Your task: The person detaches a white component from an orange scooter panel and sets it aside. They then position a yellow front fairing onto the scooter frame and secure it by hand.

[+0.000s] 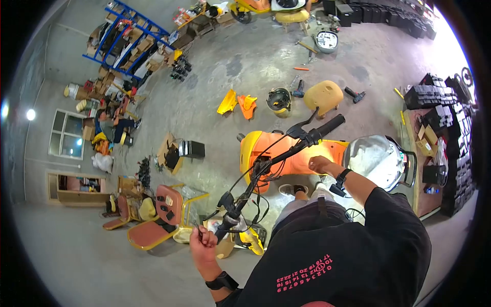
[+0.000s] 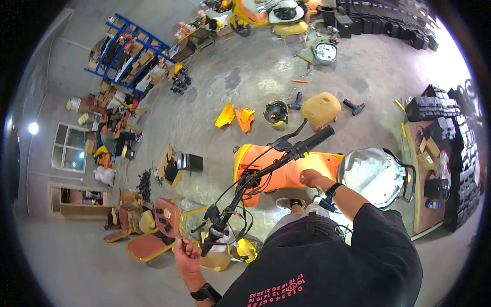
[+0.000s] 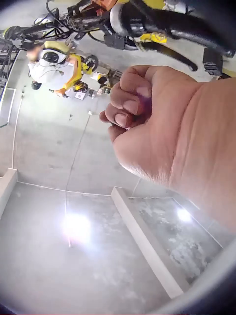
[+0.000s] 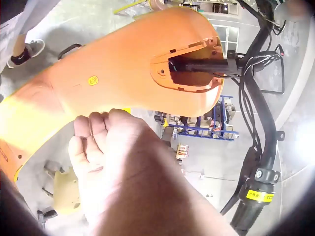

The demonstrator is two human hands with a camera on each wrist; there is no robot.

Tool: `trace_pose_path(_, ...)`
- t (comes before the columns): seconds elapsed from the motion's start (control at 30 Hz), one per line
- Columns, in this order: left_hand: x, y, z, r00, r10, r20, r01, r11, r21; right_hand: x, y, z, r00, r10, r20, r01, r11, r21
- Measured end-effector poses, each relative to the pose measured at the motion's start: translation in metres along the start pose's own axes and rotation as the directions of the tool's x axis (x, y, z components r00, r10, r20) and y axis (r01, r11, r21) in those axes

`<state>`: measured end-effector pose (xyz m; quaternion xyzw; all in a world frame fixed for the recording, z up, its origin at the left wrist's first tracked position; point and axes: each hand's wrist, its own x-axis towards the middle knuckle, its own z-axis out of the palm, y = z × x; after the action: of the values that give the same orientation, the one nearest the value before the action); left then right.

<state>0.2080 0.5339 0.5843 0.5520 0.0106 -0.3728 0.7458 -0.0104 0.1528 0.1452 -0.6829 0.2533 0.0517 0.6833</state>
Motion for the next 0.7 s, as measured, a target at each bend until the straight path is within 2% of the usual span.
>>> trace_pose_path(0.03, -0.006, -0.006, -0.005, 0.999, -0.004, -0.038, 0.003, 1.0, -0.017, -0.017, -0.012, -0.001, 0.997, -0.044, -0.065, 0.02, 0.943, -0.332)
trace_pose_path(0.07, -0.013, -0.012, -0.011, 0.997, -0.009, -0.082, 0.006, 0.999, -0.034, -0.033, -0.018, 0.001, 0.988, -0.114, -0.104, 0.024, 0.779, -0.626)
trace_pose_path(0.1, -0.019, -0.016, -0.016, 0.995, 0.02, -0.099, -0.023, 0.999, -0.024, -0.046, -0.024, 0.003, 0.984, -0.053, -0.172, -0.059, 0.809, -0.584)
trace_pose_path(0.13, -0.026, -0.018, -0.024, 0.992, 0.03, -0.119, -0.034, 0.999, -0.033, -0.037, 0.007, 0.001, 0.996, -0.044, -0.075, -0.017, 0.751, -0.66)
trace_pose_path(0.17, -0.03, -0.02, -0.033, 0.986, 0.021, -0.166, -0.027, 0.999, -0.032, -0.052, 0.008, 0.0, 0.995, 0.022, -0.101, -0.072, 0.851, -0.521)
trace_pose_path(0.2, -0.032, -0.021, -0.039, 0.978, 0.017, -0.21, -0.025, 0.999, -0.034, -0.039, 0.067, -0.002, 0.993, -0.118, -0.026, 0.08, 0.807, -0.586)
trace_pose_path(0.23, -0.036, -0.02, -0.041, 0.963, 0.008, -0.271, -0.027, 0.997, -0.066, -0.043, 0.077, -0.004, 0.998, -0.064, -0.004, 0.054, 0.876, -0.48)
trace_pose_path(0.27, -0.04, -0.02, -0.046, 0.959, 0.025, -0.282, -0.048, 0.996, -0.076, -0.053, 0.047, 0.0, 0.994, 0.11, 0.024, -0.06, 0.701, -0.711)
trace_pose_path(0.3, -0.042, -0.021, -0.052, 0.95, 0.032, -0.31, -0.059, 0.995, -0.078, -0.057, 0.051, 0.002, 0.985, 0.172, 0.02, -0.117, 0.747, -0.654)
trace_pose_path(0.33, -0.042, -0.021, -0.058, 0.943, 0.035, -0.332, -0.065, 0.995, -0.079, -0.059, 0.035, 0.002, 0.951, 0.295, 0.091, -0.155, 0.711, -0.686)
trace_pose_path(0.4, -0.035, -0.024, -0.081, 0.931, 0.021, -0.363, -0.057, 0.995, -0.087, -0.072, 0.002, 0.006, 0.916, 0.389, 0.097, -0.224, 0.696, -0.682)
trace_pose_path(0.43, -0.029, -0.025, -0.092, 0.919, 0.001, -0.393, -0.037, 0.996, -0.086, -0.084, -0.029, 0.009, 0.929, 0.338, 0.151, -0.118, 0.656, -0.746)
trace_pose_path(0.57, 0.004, -0.024, -0.125, 0.947, -0.077, -0.313, 0.014, 0.979, -0.201, -0.101, -0.103, 0.021, 0.903, 0.405, 0.146, -0.192, 0.681, -0.706)
trace_pose_path(0.63, 0.022, -0.023, -0.138, 0.958, -0.119, -0.261, 0.071, 0.98, -0.187, -0.11, -0.146, 0.032, 0.906, 0.41, 0.103, -0.222, 0.668, -0.71)
trace_pose_path(0.7, 0.038, -0.025, -0.157, 0.96, -0.163, -0.229, 0.124, 0.977, -0.175, -0.111, -0.164, 0.044, 0.92, 0.388, 0.06, -0.232, 0.66, -0.714)
